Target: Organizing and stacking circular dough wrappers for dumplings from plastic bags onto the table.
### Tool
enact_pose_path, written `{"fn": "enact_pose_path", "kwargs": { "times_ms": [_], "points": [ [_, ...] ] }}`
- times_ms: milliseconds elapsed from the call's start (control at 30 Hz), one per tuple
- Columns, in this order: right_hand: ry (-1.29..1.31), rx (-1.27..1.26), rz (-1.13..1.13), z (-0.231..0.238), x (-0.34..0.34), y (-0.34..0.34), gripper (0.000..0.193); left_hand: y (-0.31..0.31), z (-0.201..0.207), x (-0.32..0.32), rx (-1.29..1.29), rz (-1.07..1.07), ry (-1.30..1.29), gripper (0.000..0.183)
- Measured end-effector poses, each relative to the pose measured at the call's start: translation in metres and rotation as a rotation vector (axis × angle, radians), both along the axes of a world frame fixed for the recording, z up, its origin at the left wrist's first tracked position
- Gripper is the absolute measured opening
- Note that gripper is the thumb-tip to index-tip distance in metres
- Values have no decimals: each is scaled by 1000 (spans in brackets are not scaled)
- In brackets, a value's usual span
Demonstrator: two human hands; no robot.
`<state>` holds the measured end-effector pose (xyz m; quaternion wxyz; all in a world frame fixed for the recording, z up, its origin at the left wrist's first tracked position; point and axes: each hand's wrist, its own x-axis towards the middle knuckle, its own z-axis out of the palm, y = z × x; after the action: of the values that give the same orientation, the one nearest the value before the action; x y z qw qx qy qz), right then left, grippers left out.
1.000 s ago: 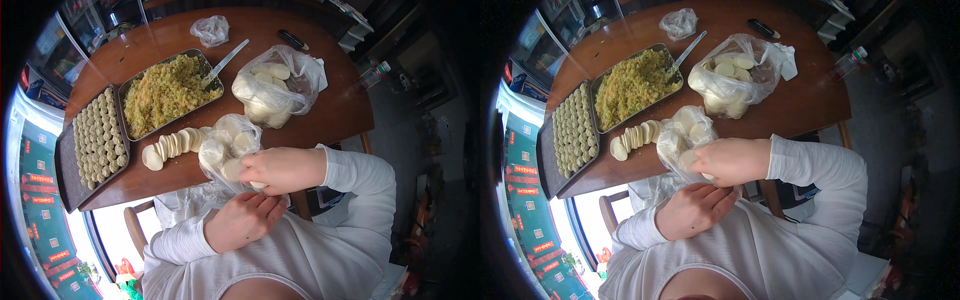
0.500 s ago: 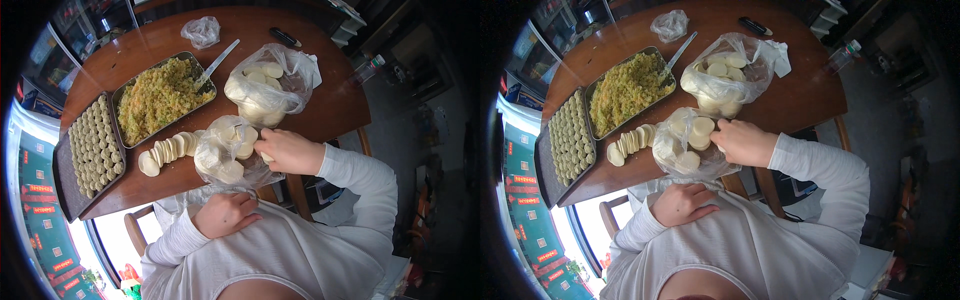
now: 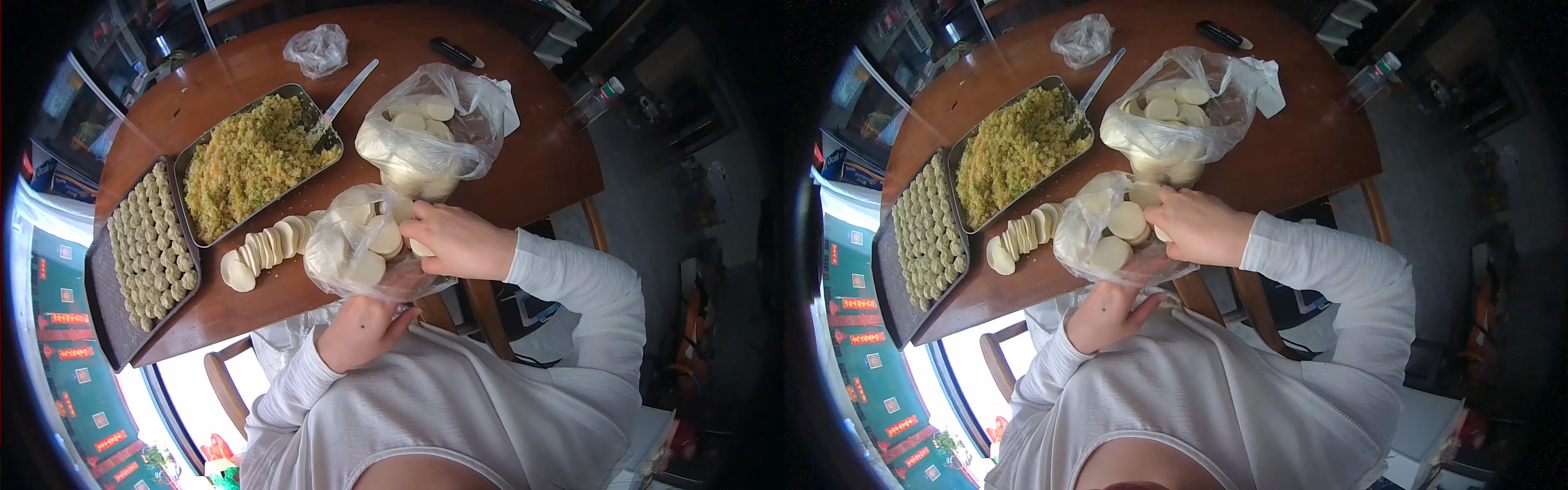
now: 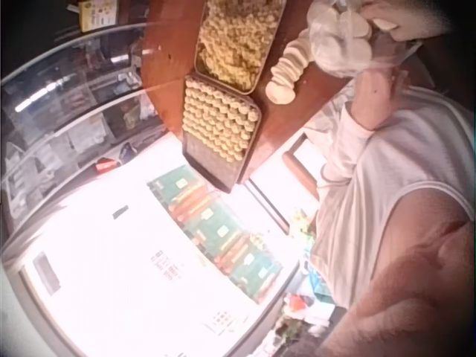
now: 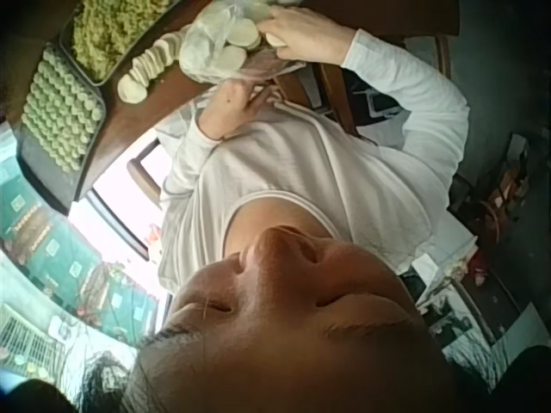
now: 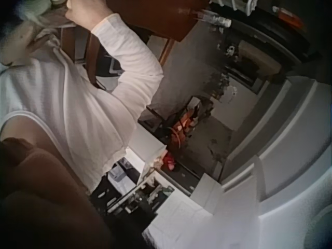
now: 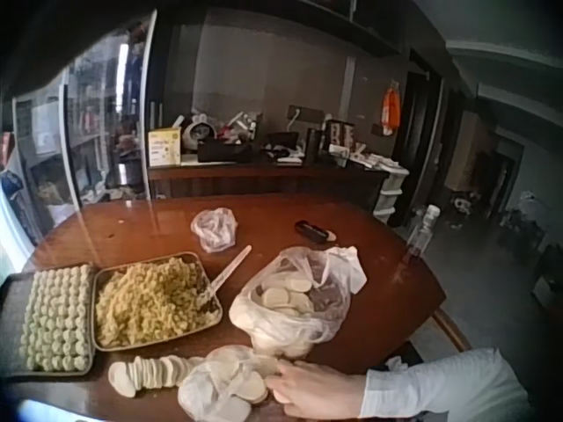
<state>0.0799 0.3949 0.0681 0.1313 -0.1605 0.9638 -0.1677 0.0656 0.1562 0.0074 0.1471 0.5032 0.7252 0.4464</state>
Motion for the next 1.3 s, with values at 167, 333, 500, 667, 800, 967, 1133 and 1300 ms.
{"fn": "enact_pose_path", "kwargs": {
  "times_ms": [167, 333, 500, 667, 800, 967, 1133, 1300],
  "points": [
    [-20, 27, -13, -1, -13, 4, 36, 2, 8, -12, -9, 54, -14, 51],
    [-36, 98, -40, 2, -18, 4, 38, 1, 12, -8, -2, -16, 51, 48],
    [-92, 49, -1, 3, -15, 4, 42, -8, 26, 5, 45, -242, -102, 43],
    [-67, -32, -95, 3, -6, -4, 51, -13, 36, 5, 203, -136, 109, 34],
    [30, -19, -57, 8, 4, 6, 55, -4, 42, 7, 23, 87, 396, 46],
    [38, 33, -59, 17, -5, 18, 42, 10, 27, 12, -86, 113, 619, 51],
    [144, 144, -70, 15, -7, 16, 35, 23, 23, 18, -141, 114, 602, 40],
    [164, 212, -15, 28, -4, 15, 33, 36, 37, 22, 33, 133, 565, 27]
  ]
}}
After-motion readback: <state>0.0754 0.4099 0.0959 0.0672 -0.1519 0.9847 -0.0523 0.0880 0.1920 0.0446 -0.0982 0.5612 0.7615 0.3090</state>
